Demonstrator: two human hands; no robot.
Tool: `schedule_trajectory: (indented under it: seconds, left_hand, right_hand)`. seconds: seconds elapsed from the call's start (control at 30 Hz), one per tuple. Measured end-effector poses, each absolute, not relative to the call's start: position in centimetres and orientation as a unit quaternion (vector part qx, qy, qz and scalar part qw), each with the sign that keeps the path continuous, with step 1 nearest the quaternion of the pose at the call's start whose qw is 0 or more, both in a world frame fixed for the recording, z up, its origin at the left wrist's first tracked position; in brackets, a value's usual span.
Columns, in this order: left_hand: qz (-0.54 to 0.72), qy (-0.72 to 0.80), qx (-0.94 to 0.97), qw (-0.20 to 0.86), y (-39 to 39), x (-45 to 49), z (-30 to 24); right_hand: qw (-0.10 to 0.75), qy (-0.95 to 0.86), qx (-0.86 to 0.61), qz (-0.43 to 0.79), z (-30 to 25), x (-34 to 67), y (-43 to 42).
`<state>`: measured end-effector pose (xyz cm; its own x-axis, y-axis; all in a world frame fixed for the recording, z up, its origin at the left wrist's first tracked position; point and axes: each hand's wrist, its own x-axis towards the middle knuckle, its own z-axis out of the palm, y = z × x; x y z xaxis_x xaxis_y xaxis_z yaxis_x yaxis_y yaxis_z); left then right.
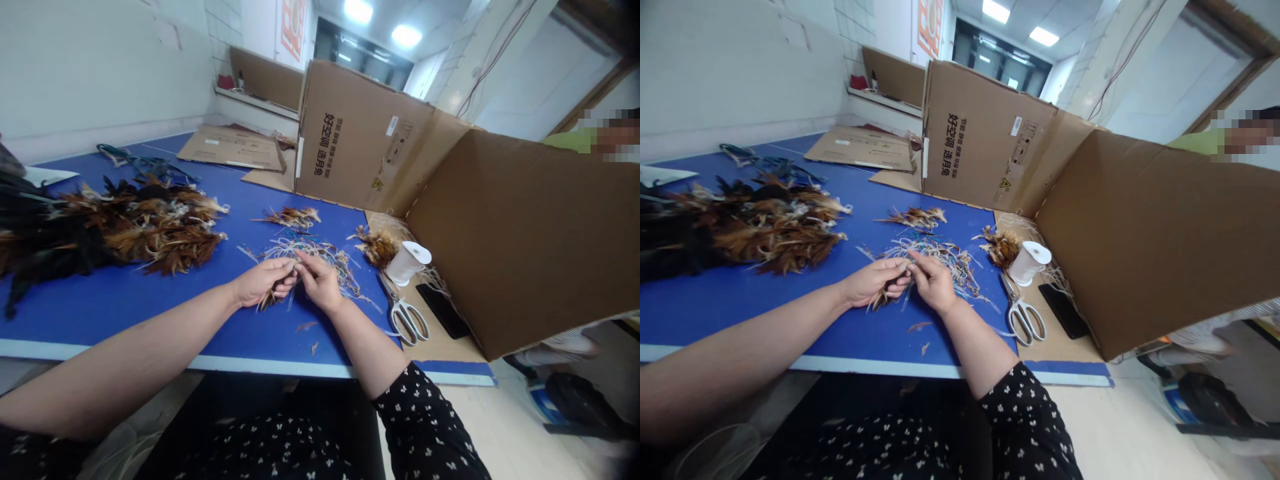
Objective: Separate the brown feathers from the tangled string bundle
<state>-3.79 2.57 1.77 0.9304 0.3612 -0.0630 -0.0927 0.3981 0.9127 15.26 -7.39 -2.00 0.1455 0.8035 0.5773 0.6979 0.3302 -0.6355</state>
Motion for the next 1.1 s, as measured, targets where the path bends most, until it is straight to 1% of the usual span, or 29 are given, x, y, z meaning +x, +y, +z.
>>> schedule_trajectory:
  seconds: [0.23,0.6,0.83,0.93,1.1]
  left_hand:
    - [0.135,0.121,0.541,0.821,2.9,-3.6,1.1]
    - [0.149,0.134,0.561,0.803,2.3,-3.7,1.5]
    - [0.153,0.117,0.562,0.804,2.6,-3.3,1.5]
    - [0.163,0.119,0.558,0.805,2.2,-3.1,2.1]
    - [0.185,0.153,0.547,0.802,2.2,-2.6,3.0]
  right_hand:
    - [0.473,-0.668,-0.573,0.045,-2.7,15.5,-7.0]
    - [0.432,-0.681,-0.591,0.025,-2.8,15.7,-7.0]
    - [0.403,-0.688,-0.604,-0.007,-2.0,15.6,-7.4]
    - [0.412,-0.682,-0.603,-0.027,-1.2,15.4,-8.0]
    - [0.466,-0.671,-0.575,-0.036,-0.6,15.6,-8.0]
